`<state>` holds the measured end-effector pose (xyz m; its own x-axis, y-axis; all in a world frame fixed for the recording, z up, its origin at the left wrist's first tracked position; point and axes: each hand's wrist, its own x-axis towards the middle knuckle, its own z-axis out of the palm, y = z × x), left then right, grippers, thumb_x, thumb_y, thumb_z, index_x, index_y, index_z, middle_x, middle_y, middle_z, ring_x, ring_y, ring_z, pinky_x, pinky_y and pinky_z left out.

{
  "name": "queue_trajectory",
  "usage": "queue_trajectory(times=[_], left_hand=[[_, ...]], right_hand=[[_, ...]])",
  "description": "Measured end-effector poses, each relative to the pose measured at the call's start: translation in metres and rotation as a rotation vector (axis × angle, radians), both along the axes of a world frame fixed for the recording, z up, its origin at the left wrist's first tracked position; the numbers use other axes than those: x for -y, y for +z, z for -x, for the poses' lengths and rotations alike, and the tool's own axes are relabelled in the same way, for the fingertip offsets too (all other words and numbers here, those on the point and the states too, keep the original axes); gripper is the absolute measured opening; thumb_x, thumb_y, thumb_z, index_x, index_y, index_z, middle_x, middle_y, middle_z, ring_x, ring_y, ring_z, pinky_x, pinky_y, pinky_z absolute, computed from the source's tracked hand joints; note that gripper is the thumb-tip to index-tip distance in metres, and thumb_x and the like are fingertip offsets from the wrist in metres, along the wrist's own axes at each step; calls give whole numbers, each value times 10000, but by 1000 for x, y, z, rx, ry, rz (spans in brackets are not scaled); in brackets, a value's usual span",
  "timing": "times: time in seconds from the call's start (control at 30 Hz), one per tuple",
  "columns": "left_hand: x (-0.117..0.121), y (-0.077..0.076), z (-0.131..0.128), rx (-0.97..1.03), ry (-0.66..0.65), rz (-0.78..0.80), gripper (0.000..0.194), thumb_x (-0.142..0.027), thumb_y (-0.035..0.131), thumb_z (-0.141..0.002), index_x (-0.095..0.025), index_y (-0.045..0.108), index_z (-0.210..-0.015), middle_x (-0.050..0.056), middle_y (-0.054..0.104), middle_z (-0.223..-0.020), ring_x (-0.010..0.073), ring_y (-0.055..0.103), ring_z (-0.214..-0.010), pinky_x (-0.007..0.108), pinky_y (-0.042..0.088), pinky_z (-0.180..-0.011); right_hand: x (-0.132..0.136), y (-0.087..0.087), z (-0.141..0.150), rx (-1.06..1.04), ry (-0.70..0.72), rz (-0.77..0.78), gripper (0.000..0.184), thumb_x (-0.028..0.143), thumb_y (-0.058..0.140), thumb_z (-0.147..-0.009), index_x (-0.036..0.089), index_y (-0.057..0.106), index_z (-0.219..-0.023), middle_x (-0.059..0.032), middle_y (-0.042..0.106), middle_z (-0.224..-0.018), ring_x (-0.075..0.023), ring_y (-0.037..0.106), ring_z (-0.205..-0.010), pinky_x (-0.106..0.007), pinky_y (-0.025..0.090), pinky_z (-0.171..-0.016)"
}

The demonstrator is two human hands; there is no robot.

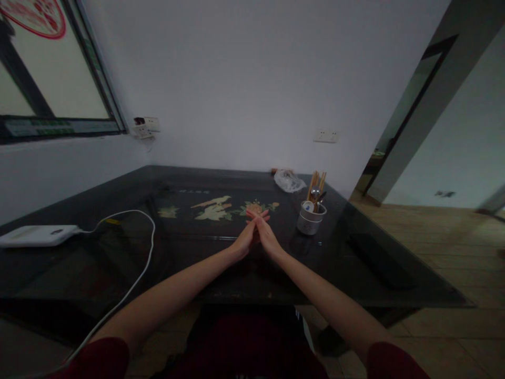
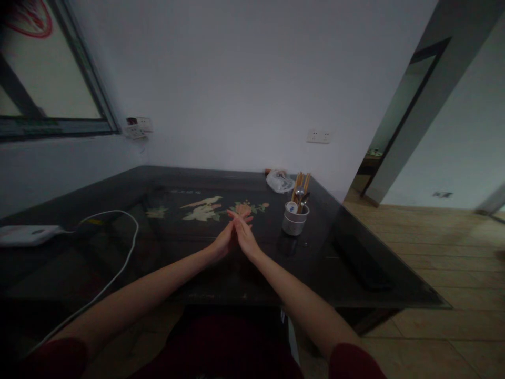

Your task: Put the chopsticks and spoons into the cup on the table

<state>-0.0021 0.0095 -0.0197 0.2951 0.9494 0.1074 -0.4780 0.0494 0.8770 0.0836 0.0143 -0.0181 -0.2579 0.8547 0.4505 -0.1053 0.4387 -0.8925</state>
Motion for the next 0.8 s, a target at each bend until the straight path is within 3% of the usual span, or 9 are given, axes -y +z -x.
queue_trajectory(times=[0.2, 0.43, 0.8], left_hand=[[4, 3, 0, 19, -11, 20, 426, -430, 409, -911, -271, 516, -1292, 61, 515, -1350, 221, 528, -1177, 351, 382, -1015], [4, 7, -1, 0, 26, 48, 417, -414, 404, -910, -242, 555, -1258, 78, 546, -1317, 230, 543, -1164, 357, 419, -982], [0, 4, -2, -73, 36, -57, 434, -442, 412, -891, -215, 581, -1220, 94, 613, -1227, 244, 576, -1110, 367, 457, -927]], right_hand=[[1, 0, 0, -27, 7, 16, 548, 634, 371, -851, 294, 554, -1241, -36, 532, -1327, -233, 431, -1282, -442, 325, -1076], [-2, -1, 0, -35, 9, 8, 528, 609, 380, -865, 281, 564, -1236, -48, 570, -1285, -232, 493, -1226, -456, 295, -1092], [-1, 4, 0, -49, -1, -6, 539, 618, 371, -862, 273, 589, -1214, -51, 607, -1233, -229, 512, -1204, -439, 346, -1066]])
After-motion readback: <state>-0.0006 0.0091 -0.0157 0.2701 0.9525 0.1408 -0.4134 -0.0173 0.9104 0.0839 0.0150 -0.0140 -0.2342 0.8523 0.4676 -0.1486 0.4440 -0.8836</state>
